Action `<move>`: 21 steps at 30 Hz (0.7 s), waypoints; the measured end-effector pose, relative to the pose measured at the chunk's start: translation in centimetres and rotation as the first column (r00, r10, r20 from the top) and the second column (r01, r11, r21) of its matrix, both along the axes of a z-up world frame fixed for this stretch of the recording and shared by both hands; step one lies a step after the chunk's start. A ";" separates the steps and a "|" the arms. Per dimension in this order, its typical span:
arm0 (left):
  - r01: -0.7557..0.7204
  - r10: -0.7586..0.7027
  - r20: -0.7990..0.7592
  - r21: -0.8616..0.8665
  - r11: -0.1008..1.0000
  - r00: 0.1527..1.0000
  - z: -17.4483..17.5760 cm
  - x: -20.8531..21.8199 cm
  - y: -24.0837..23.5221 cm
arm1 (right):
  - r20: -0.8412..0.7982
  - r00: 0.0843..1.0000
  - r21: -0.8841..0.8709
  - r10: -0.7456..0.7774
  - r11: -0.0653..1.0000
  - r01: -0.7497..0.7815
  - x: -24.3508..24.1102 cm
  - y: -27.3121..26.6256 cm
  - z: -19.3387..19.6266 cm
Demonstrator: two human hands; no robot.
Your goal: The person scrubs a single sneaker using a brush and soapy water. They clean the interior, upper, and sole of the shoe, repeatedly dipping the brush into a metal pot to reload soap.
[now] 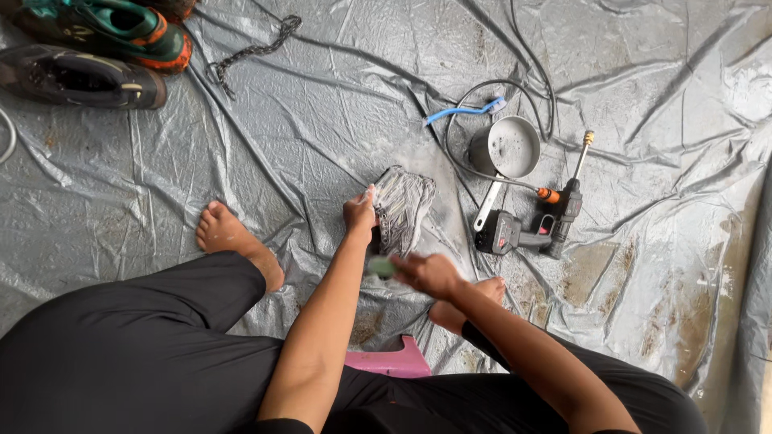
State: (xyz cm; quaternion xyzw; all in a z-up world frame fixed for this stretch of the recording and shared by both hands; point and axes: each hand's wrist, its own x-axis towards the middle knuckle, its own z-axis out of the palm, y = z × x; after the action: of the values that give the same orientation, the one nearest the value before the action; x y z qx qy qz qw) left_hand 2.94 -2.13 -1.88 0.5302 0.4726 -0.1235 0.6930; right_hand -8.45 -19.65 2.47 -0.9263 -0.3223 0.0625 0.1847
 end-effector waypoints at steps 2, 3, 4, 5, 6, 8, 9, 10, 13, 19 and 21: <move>0.003 -0.003 -0.010 0.030 1.000 1.000 0.4 0.4 0.1 | 0.097 0.982 -0.078 -0.165 0.982 0.173 2.4 -2.3 0.0; 0.012 -0.012 -0.012 0.058 0.998 1.000 0.7 0.6 0.1 | 0.214 0.924 -0.137 -0.318 0.926 0.350 3.6 -3.6 0.2; 0.017 -0.016 -0.010 0.052 0.998 1.000 0.6 0.7 0.4 | 0.217 0.922 -0.141 -0.321 0.924 0.355 1.8 -3.0 -0.3; 0.026 -0.024 -0.028 0.082 0.996 0.999 0.5 0.7 0.7 | 0.158 0.943 -0.069 -0.294 0.949 0.307 -0.1 -2.4 -0.7; 0.028 -0.025 -0.028 0.108 0.994 0.999 0.6 1.9 0.7 | 0.119 0.960 0.008 -0.255 0.967 0.256 -0.8 -2.1 -1.2; 0.007 -0.006 -0.019 0.077 0.997 1.000 0.7 1.7 0.7 | 0.117 0.981 0.000 -0.156 0.988 0.157 0.9 -2.1 -1.1; -0.011 0.013 -0.030 0.056 0.998 0.999 0.6 0.9 1.0 | 0.092 0.994 0.000 -0.058 0.998 0.058 1.0 -1.7 -1.3; -0.008 0.010 -0.042 0.055 0.998 0.999 0.8 0.8 0.8 | 0.080 0.995 -0.002 -0.061 0.998 0.061 1.6 -2.1 -1.0; -0.040 0.040 0.036 -0.023 0.999 0.999 1.2 0.4 0.8 | 0.210 0.926 -0.073 -0.313 0.940 0.334 0.8 -2.0 -0.5; -0.032 0.034 0.018 -0.094 0.995 0.999 0.0 2.2 1.2 | 0.066 0.996 0.029 0.063 0.997 -0.065 1.3 -0.9 -0.7; 0.022 -0.021 0.023 -0.066 0.998 1.000 -0.1 1.4 1.3 | 0.212 0.955 -0.015 -0.207 0.977 0.215 3.5 -2.6 -0.4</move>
State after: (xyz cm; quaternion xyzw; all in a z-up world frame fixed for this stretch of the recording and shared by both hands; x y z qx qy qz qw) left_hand 4.32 -0.82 -1.97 0.5132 0.4549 -0.1407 0.7141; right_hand -4.99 -22.28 2.08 -0.9601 -0.2381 -0.0495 0.1378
